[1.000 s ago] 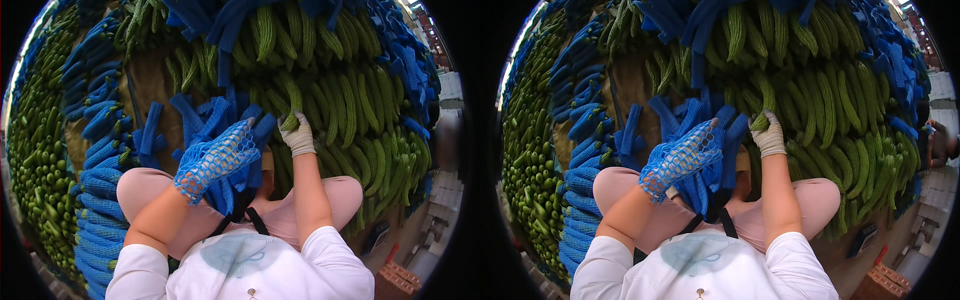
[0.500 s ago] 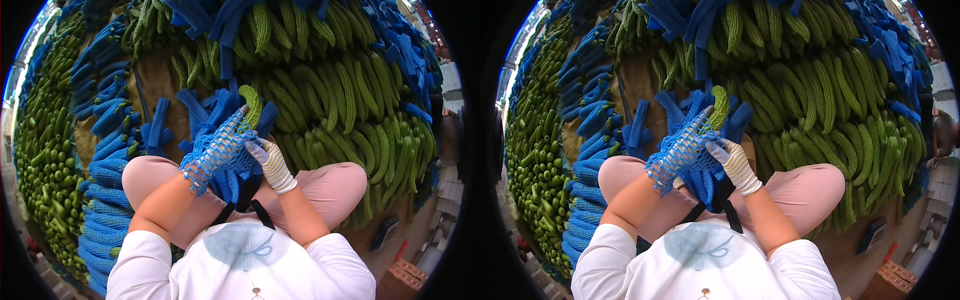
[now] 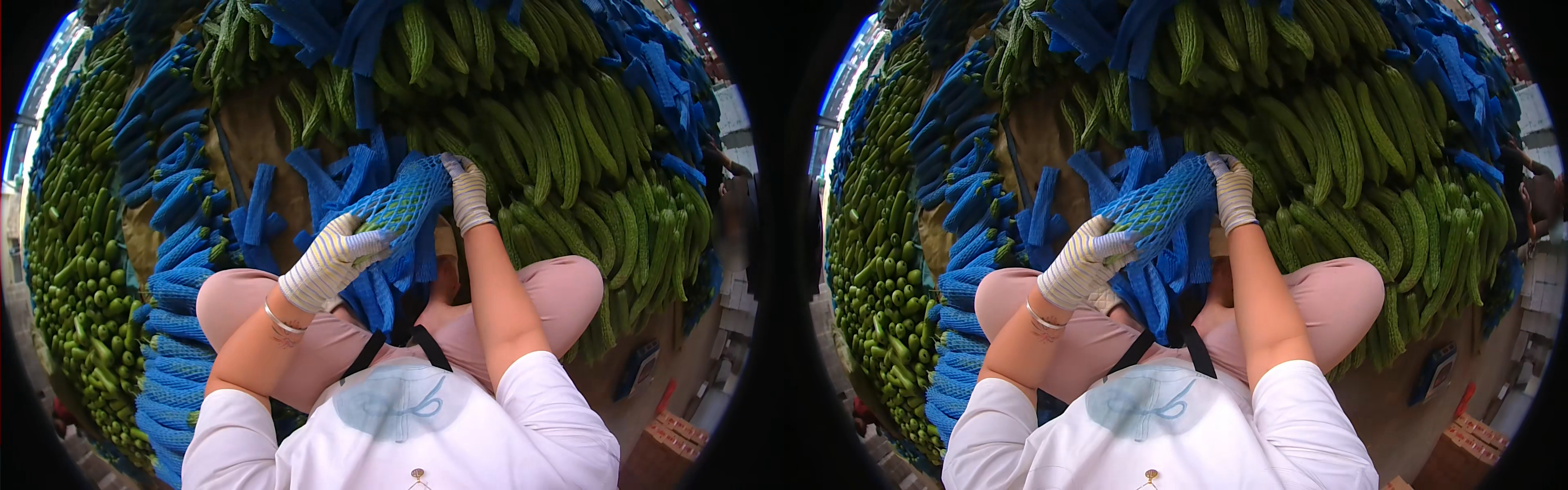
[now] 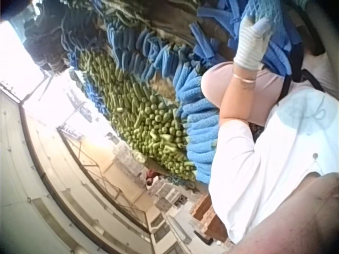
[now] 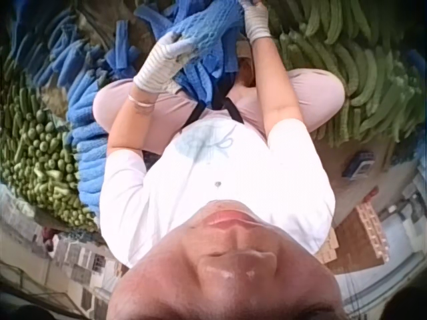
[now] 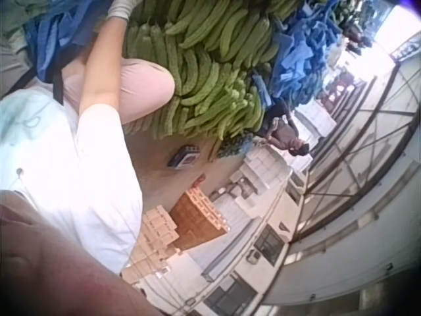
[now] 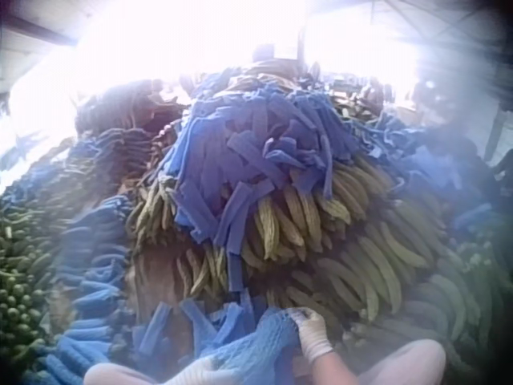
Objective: The recorder is placing bitter melons inside blue plastic mesh sleeves and stacking them.
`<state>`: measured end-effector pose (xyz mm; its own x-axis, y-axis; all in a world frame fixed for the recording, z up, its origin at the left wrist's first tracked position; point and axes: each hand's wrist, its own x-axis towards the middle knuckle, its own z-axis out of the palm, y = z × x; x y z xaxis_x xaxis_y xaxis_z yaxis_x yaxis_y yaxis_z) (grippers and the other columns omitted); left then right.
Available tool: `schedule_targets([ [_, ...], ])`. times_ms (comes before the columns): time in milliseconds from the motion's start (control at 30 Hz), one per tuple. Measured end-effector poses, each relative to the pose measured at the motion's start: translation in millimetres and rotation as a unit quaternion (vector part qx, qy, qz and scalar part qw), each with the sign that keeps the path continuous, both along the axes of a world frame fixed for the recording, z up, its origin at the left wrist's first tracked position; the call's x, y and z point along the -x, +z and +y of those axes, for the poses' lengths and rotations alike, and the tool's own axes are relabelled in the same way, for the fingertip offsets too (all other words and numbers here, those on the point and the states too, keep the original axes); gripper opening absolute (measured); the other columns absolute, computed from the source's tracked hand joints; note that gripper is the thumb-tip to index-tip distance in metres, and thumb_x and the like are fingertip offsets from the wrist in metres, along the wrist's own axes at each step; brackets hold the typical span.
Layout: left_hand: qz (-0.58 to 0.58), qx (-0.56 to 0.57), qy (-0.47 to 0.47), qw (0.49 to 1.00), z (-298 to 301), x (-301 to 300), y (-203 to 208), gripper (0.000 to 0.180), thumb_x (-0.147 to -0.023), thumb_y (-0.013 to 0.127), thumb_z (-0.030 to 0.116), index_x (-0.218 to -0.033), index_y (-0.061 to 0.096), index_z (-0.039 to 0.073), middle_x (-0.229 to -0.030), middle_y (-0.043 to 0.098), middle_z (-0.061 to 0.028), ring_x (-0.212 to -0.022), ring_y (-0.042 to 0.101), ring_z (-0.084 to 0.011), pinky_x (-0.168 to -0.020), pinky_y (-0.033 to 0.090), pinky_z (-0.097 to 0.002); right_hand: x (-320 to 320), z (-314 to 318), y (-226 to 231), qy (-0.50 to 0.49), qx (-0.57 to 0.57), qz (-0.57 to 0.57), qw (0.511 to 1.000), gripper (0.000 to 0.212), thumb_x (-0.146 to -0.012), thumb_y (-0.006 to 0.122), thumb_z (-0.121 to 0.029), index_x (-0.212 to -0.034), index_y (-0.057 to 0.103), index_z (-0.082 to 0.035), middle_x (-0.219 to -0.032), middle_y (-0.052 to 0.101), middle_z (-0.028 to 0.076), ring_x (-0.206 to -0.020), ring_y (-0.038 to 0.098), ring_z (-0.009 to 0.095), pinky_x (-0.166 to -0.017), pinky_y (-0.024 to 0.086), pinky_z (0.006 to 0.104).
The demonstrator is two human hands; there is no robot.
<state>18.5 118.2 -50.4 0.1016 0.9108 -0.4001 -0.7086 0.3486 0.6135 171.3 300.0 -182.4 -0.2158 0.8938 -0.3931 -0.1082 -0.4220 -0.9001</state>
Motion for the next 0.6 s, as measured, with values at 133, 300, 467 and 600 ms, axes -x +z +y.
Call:
schedule_targets([
  [133, 0.106, -0.017, -0.007, 0.994, -2.1, -8.6, -1.9, 0.047, -0.081, 0.062, 0.0, -0.126, 0.049, 0.002, -0.114, 0.059, -0.0056, -0.106, 0.056, -0.0159, -0.095, 0.043, -0.0285, -9.7, -10.2, -5.8, -0.001, 0.085, -0.062, 0.994, 0.032, -0.086, 0.064, -0.033, -0.101, 0.06, -0.006, -0.084, 0.063, 0.002, -0.069, 0.058, 0.012, -0.064, 0.049, 0.026],
  [300, 0.556, -0.262, -0.171, 0.77, -9.0, -11.7, -42.5, 0.037, -0.084, 0.066, 0.013, -0.117, 0.055, -0.001, -0.104, 0.063, -0.0091, -0.092, 0.058, -0.0158, -0.084, 0.047, -0.029, -5.6, -55.6, 34.0, 0.058, 0.27, 0.341, 0.899, 0.055, -0.082, 0.065, -0.045, -0.117, 0.052, -0.004, -0.098, 0.063, 0.013, -0.08, 0.063, 0.023, -0.075, 0.054, 0.0388],
  [467, 0.349, 0.03, -0.011, 0.937, 5.2, 11.6, -15.2, 0.026, -0.095, 0.051, 0.025, -0.087, 0.065, 0.004, -0.083, 0.067, -0.0042, -0.07, 0.059, -0.0047, -0.065, 0.047, -0.0195, -16.7, -63.5, 33.7, 0.128, 0.177, 0.173, 0.96, 0.048, -0.082, 0.068, -0.037, -0.112, 0.053, -0.003, -0.09, 0.062, 0.011, -0.072, 0.063, 0.02, -0.065, 0.056, 0.0336],
  [600, 0.402, -0.1, 0.198, 0.888, 22.2, 24.5, -53.7, 0.027, -0.091, 0.056, 0.013, -0.116, 0.056, 0.002, -0.105, 0.062, -0.0054, -0.09, 0.057, -0.0088, -0.082, 0.046, -0.0243, -5.1, -83.8, 62.2, 0.171, 0.172, 0.204, 0.948, 0.051, -0.078, 0.07, -0.04, -0.109, 0.055, -0.002, -0.088, 0.062, 0.009, -0.07, 0.063, 0.018, -0.062, 0.056, 0.0309],
])
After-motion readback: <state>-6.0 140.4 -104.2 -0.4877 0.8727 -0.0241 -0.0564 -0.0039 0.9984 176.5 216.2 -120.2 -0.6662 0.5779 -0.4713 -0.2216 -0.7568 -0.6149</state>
